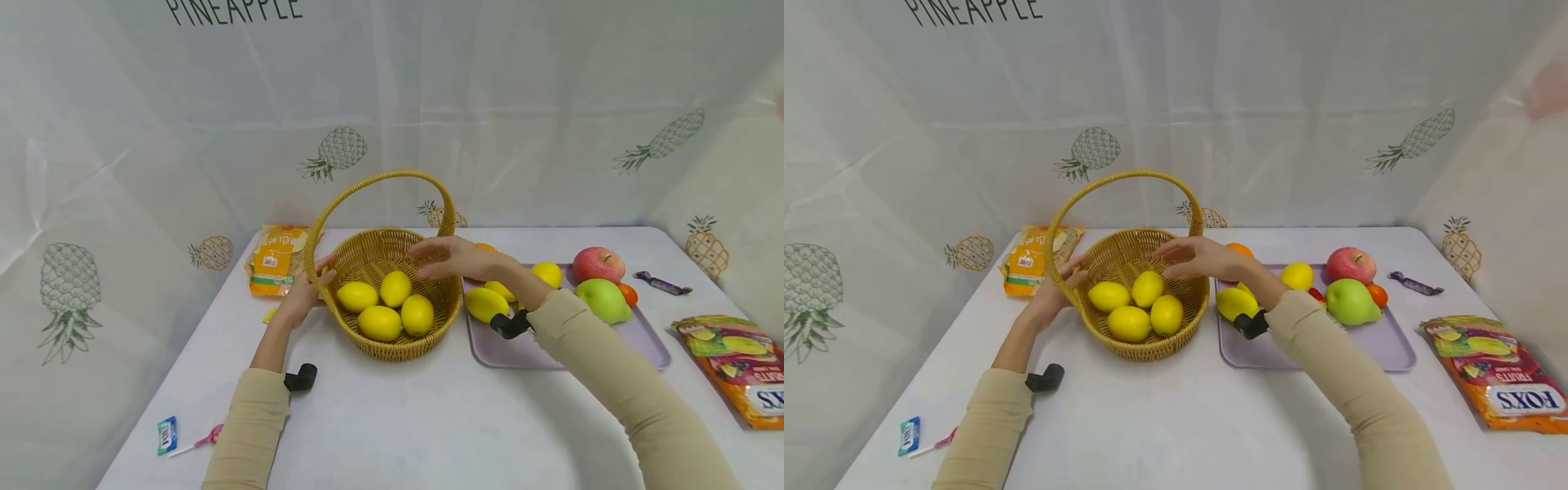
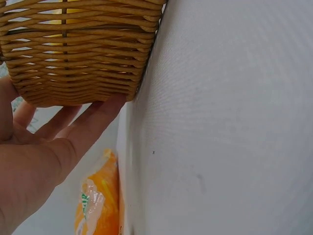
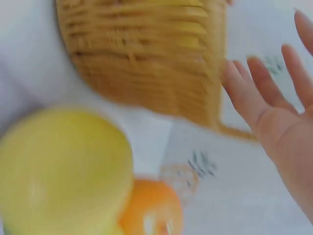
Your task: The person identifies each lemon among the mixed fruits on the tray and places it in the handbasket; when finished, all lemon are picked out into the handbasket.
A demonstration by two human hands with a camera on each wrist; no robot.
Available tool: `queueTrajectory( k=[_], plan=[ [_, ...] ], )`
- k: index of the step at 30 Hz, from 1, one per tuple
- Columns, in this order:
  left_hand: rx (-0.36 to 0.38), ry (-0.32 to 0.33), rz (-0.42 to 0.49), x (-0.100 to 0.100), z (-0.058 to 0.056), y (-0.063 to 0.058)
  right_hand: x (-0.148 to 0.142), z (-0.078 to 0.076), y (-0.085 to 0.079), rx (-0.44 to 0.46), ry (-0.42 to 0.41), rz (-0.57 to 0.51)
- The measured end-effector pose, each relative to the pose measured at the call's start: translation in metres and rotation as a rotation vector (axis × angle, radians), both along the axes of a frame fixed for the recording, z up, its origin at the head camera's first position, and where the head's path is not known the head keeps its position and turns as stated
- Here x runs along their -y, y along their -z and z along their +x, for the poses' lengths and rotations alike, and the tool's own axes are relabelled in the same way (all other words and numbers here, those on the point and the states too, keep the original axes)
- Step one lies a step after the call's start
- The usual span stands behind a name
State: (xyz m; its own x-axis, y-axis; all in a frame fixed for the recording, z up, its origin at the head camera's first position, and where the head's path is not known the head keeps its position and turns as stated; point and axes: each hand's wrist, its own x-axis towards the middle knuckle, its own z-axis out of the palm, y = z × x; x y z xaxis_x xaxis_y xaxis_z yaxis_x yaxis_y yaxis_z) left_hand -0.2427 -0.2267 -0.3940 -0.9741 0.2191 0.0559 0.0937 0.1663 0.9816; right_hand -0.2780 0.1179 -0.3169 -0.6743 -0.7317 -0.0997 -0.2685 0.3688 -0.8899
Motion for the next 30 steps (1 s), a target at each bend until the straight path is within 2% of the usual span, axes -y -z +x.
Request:
queueTrajectory(
  k=[2, 4, 7, 12, 16, 20, 26, 30],
  plan=[
    [0.004, -0.001, -0.001, 0.0, -0.001, -0.001, -0.017, 0.003, -0.008, -0.029, -0.013, 0.03],
    [0.01, 0.0, 0.001, 0.001, -0.002, -0.002, -0.036, 0.007, -0.013, -0.016, -0.009, 0.046],
    [0.013, 0.004, 0.004, 0.002, -0.002, -0.002, -0.067, 0.012, -0.014, -0.02, 0.023, 0.061],
    [0.006, 0.006, 0.0, 0.003, -0.002, -0.002, -0.117, 0.018, -0.001, -0.05, 0.092, 0.069],
    [0.01, 0.004, -0.007, 0.002, 0.0, -0.004, -0.147, 0.025, 0.015, -0.003, 0.158, 0.087],
    [0.011, 0.007, -0.005, 0.001, 0.001, -0.005, -0.164, 0.033, 0.026, 0.009, 0.219, 0.138],
    [0.006, 0.008, -0.006, 0.0, 0.001, -0.004, -0.175, 0.04, 0.028, -0.034, 0.215, 0.209],
    [0.012, 0.007, -0.001, -0.001, 0.0, -0.003, -0.175, 0.046, 0.026, -0.063, 0.211, 0.299]
  ],
)
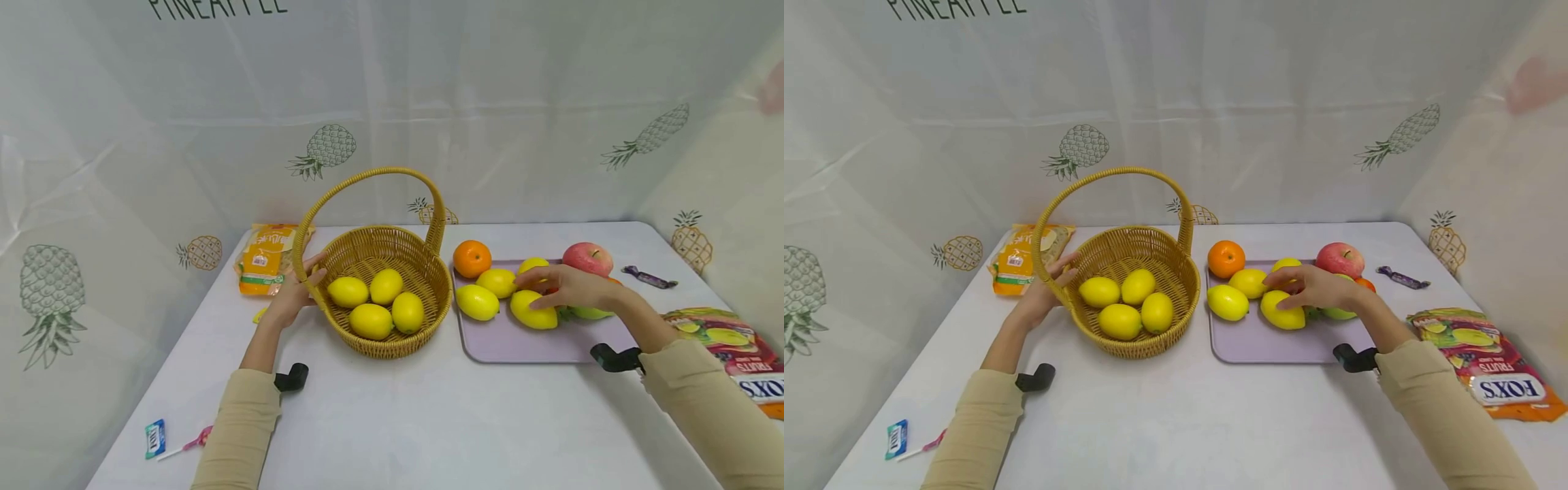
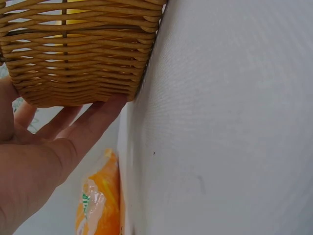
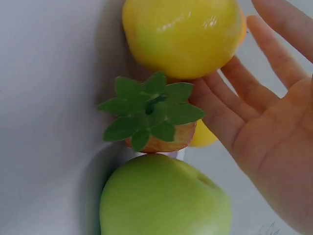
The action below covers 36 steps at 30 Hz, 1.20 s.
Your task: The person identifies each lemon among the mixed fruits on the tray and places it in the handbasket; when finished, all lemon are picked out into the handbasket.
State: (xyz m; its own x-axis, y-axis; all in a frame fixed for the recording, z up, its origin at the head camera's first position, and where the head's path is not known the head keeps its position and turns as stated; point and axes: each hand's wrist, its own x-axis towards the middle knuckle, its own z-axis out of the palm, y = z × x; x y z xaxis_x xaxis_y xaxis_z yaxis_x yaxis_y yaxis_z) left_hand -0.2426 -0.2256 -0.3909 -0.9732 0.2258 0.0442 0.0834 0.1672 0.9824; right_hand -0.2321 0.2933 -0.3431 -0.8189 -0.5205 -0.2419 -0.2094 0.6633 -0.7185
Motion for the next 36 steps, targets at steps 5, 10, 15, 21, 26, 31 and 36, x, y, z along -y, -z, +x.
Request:
queueTrajectory(
  k=[5, 10, 15, 21, 26, 31, 36],
  plan=[
    [0.001, -0.009, 0.0, 0.001, -0.001, 0.001, 0.011, 0.006, -0.001, -0.024, -0.015, 0.141],
    [-0.004, -0.011, -0.003, 0.001, 0.0, 0.002, 0.018, 0.008, 0.0, -0.018, -0.031, 0.183],
    [-0.013, -0.009, -0.015, 0.002, -0.001, 0.004, 0.018, 0.005, -0.003, -0.028, -0.014, 0.165],
    [0.0, -0.012, -0.011, 0.001, -0.002, 0.002, 0.029, -0.005, -0.022, -0.037, -0.075, 0.022],
    [0.012, -0.011, 0.008, 0.0, -0.001, 0.001, 0.057, -0.016, -0.041, -0.017, -0.176, -0.115],
    [0.016, -0.005, 0.025, 0.001, -0.001, 0.002, 0.096, -0.028, -0.048, -0.023, -0.244, -0.19],
    [0.012, 0.0, 0.022, 0.001, -0.001, 0.002, 0.135, -0.031, -0.043, 0.038, -0.285, -0.237]
  ],
)
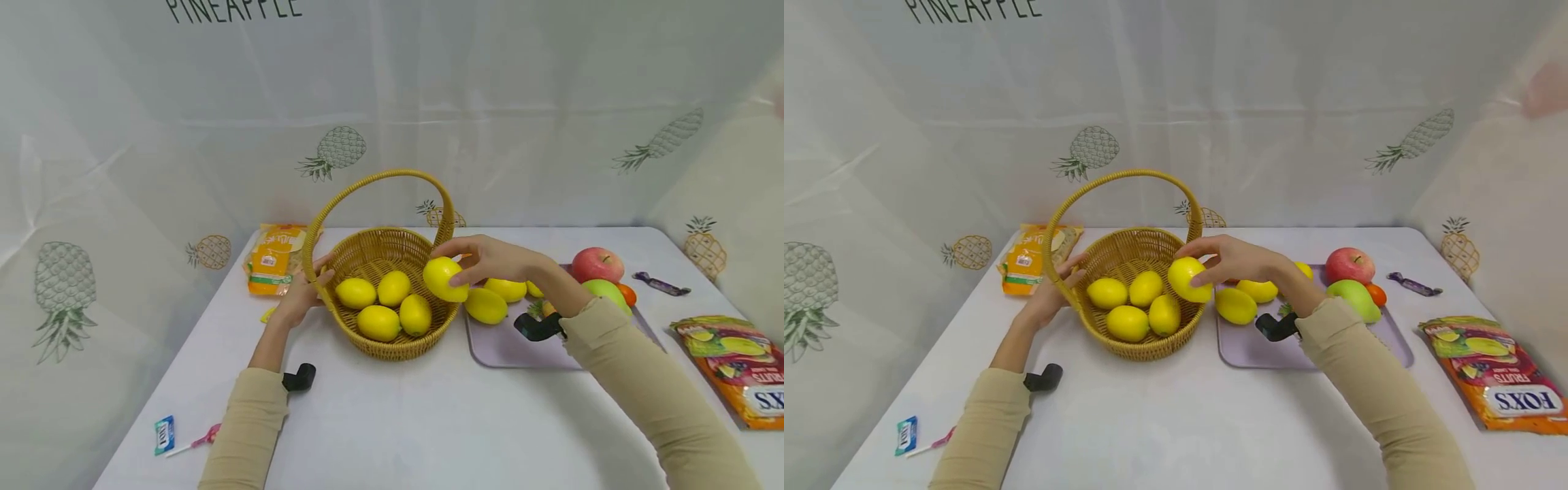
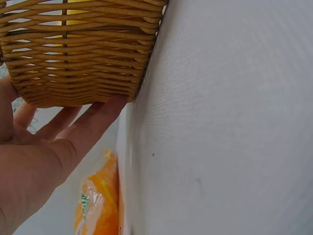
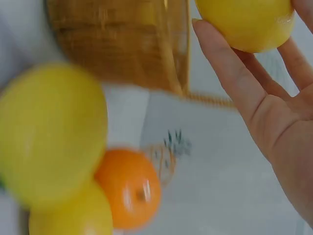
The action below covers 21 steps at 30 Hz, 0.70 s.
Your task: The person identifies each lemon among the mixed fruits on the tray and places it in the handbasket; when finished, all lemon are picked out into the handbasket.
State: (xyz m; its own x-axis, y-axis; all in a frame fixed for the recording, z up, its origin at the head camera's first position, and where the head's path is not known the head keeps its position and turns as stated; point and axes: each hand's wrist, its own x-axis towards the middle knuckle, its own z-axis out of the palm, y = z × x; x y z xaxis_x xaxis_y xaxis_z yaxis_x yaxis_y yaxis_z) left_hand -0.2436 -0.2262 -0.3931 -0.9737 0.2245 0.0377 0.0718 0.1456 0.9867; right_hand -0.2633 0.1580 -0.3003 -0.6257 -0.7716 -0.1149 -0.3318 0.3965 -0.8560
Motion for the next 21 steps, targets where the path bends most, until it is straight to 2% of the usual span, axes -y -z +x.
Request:
queueTrajectory(
  k=[6, 11, 15, 21],
  plan=[
    [-0.019, 0.003, -0.007, 0.0, -0.001, 0.003, 0.04, 0.005, 0.014, 0.045, -0.135, -0.019],
    [-0.008, 0.002, -0.004, -0.001, -0.004, 0.004, 0.058, 0.011, 0.025, 0.045, -0.207, 0.041],
    [-0.003, -0.003, -0.004, -0.001, -0.005, 0.005, 0.068, 0.013, 0.03, 0.011, -0.228, 0.076],
    [-0.003, -0.01, -0.005, 0.001, -0.004, 0.006, 0.078, 0.011, 0.037, -0.107, -0.302, 0.069]
  ],
)
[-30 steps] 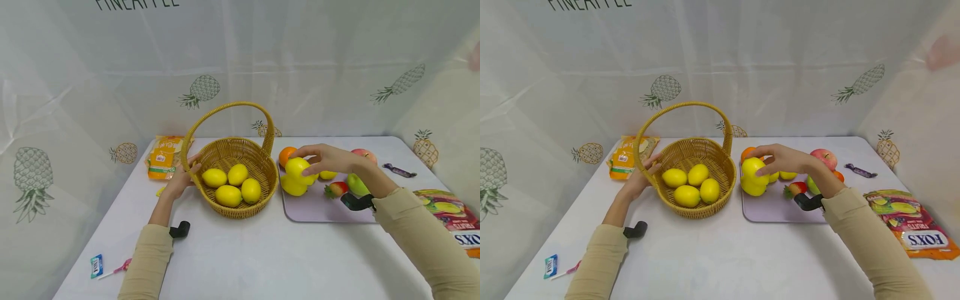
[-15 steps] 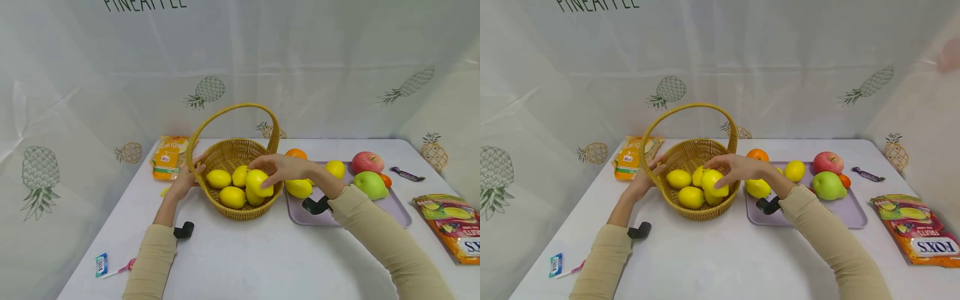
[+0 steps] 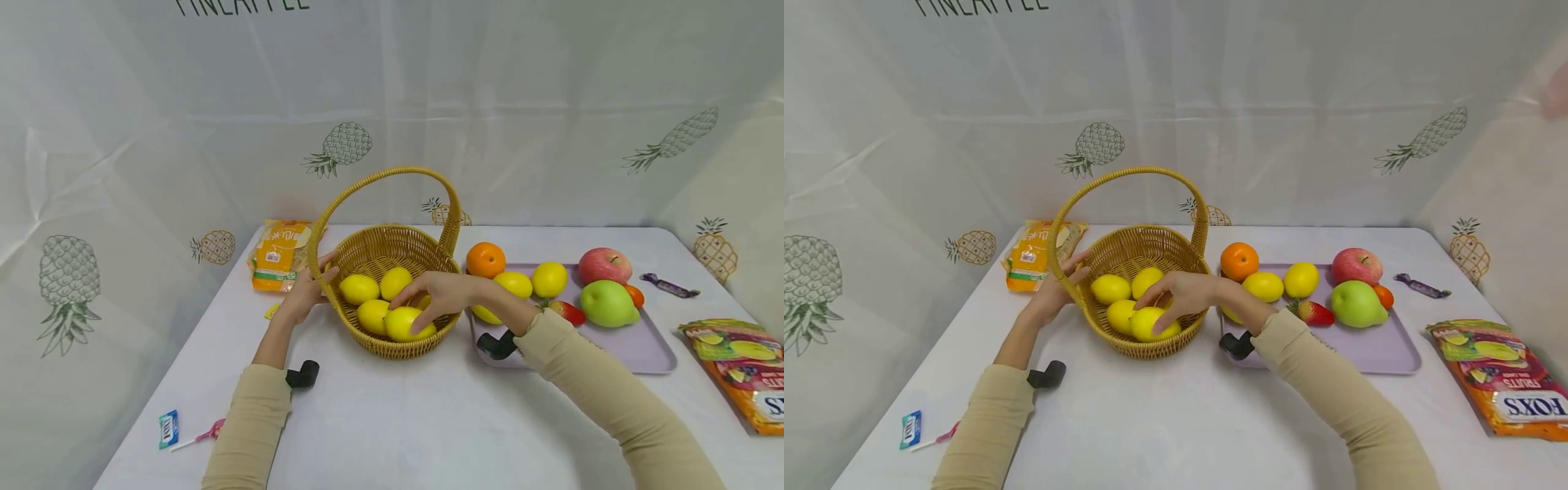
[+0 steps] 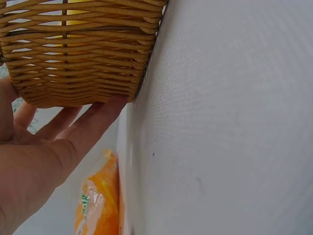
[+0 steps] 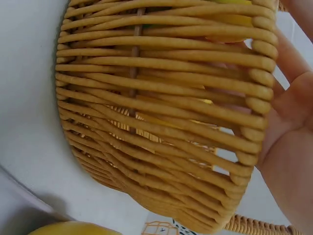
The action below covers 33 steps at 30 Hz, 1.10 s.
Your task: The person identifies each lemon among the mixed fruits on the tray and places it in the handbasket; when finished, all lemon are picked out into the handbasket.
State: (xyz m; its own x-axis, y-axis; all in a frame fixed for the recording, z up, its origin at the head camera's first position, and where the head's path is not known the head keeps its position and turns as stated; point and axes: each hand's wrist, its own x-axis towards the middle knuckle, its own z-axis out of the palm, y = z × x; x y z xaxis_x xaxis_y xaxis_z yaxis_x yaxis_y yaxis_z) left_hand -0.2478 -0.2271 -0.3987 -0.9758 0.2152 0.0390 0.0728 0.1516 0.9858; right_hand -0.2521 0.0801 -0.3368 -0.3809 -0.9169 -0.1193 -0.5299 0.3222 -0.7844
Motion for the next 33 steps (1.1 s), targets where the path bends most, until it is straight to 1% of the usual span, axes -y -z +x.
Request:
queueTrajectory(
  k=[8, 15, 20, 22, 25, 29, 32, 33],
  plan=[
    [-0.005, 0.002, -0.002, 0.0, 0.001, -0.002, 0.005, 0.004, 0.001, -0.088, -0.017, -0.043],
    [-0.01, -0.002, -0.005, -0.001, 0.003, -0.002, 0.014, 0.009, 0.008, -0.192, 0.012, 0.014],
    [-0.009, -0.002, -0.007, -0.002, 0.004, 0.0, 0.015, 0.009, 0.016, -0.211, 0.014, 0.016],
    [-0.008, -0.002, -0.005, -0.002, 0.004, 0.001, 0.012, 0.007, 0.016, -0.185, 0.011, -0.02],
    [-0.01, -0.002, 0.0, -0.002, 0.004, 0.001, 0.003, 0.005, 0.011, -0.06, 0.041, -0.081],
    [-0.01, 0.003, 0.006, -0.002, 0.004, 0.0, -0.017, 0.001, -0.005, 0.126, 0.127, -0.144],
    [-0.006, 0.007, 0.009, -0.002, 0.005, -0.002, -0.038, -0.004, -0.017, 0.215, 0.203, -0.181],
    [-0.005, 0.007, 0.008, -0.002, 0.005, -0.003, -0.046, -0.006, -0.02, 0.226, 0.232, -0.188]
  ],
)
